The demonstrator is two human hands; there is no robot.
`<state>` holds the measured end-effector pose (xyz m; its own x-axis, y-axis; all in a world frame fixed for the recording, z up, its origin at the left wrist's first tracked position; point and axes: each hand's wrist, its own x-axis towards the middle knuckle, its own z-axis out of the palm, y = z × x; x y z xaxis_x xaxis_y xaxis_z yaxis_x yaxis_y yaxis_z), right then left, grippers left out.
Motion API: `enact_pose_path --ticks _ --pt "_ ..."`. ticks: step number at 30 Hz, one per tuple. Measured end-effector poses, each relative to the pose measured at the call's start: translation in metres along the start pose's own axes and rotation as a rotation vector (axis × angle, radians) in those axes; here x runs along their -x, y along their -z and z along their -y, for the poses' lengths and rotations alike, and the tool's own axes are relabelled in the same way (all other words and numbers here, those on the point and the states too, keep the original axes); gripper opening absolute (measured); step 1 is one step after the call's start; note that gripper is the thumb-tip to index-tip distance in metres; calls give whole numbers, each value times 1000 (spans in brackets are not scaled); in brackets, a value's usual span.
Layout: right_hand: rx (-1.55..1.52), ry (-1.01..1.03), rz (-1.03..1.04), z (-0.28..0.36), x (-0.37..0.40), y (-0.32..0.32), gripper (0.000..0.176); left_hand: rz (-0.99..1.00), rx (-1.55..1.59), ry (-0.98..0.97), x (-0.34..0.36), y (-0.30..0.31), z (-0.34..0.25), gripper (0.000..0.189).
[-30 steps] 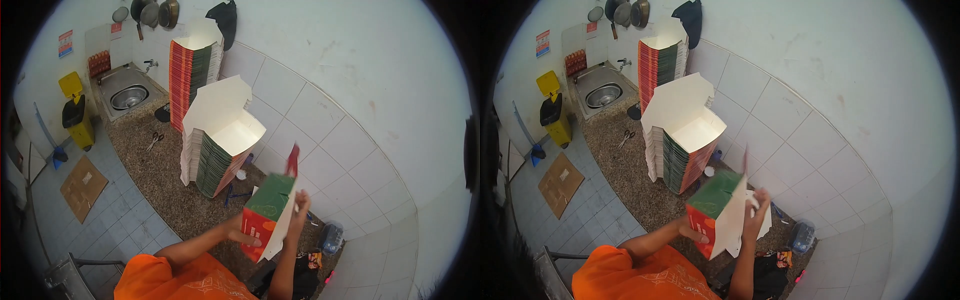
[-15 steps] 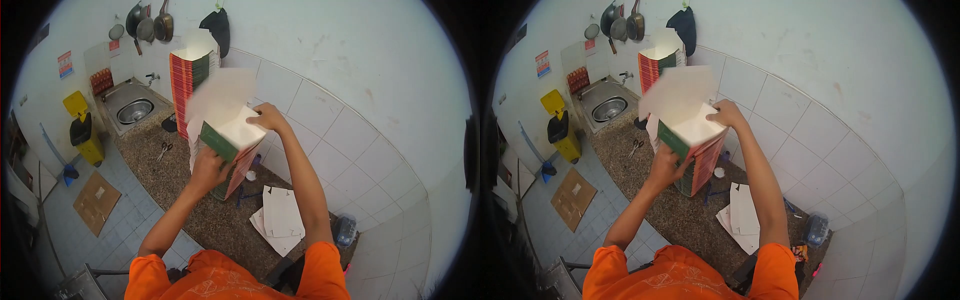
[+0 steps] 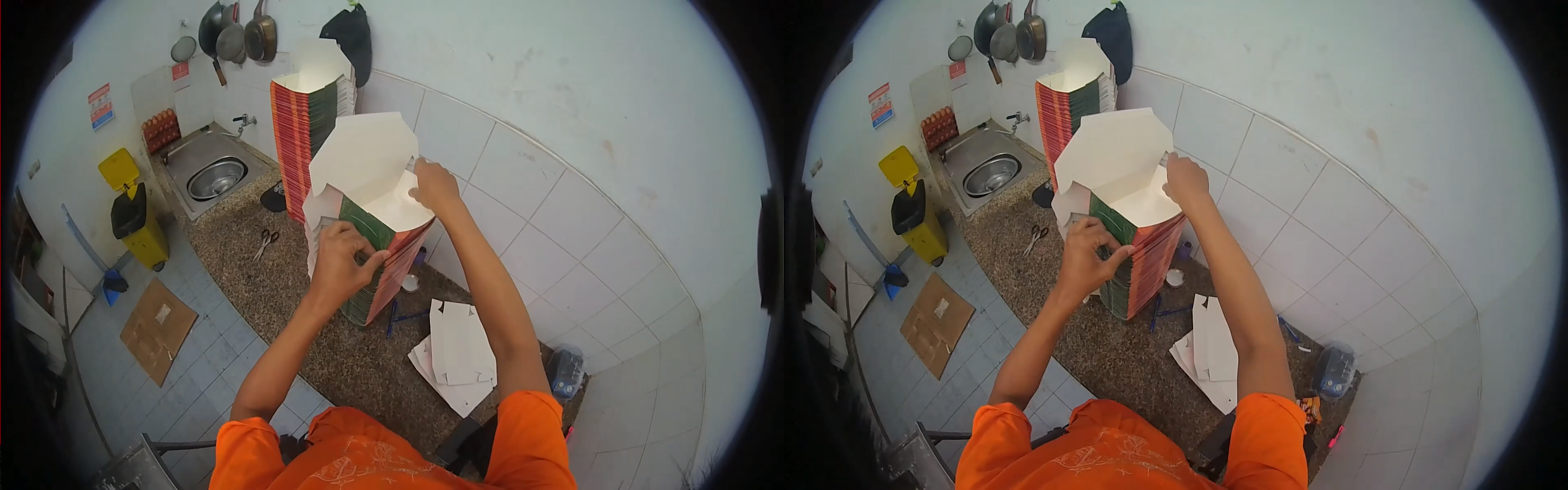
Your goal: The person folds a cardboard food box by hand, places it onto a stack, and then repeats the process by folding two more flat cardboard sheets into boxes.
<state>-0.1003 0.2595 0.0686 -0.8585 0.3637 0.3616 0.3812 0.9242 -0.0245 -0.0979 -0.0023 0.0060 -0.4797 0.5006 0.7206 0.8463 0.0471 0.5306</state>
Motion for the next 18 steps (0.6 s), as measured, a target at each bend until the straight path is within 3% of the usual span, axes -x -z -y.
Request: enact_pose_path --ticks 4,6,8,9,11,15,17,18 --pt "-24 57 -162 16 19 21 37 30 -155 -48 1 5 -9 26" --pt "-560 333 -9 33 42 45 37 60 -177 -35 1 4 -10 27" --pt "-838 404 512 45 79 60 33 -31 -214 -100 4 1 -8 32" --pt "-834 402 522 46 91 58 33 -33 -210 -91 6 3 -9 32" --pt "-450 408 541 46 106 55 32 -161 -351 -116 9 11 -8 40" --pt "-467 411 439 59 100 49 31 -74 -386 -51 9 15 5 53" --pt "-302 219 76 94 95 48 27 50 -290 204 13 9 4 68" --pt "-306 215 69 102 90 39 27 54 -294 196 14 6 6 68"
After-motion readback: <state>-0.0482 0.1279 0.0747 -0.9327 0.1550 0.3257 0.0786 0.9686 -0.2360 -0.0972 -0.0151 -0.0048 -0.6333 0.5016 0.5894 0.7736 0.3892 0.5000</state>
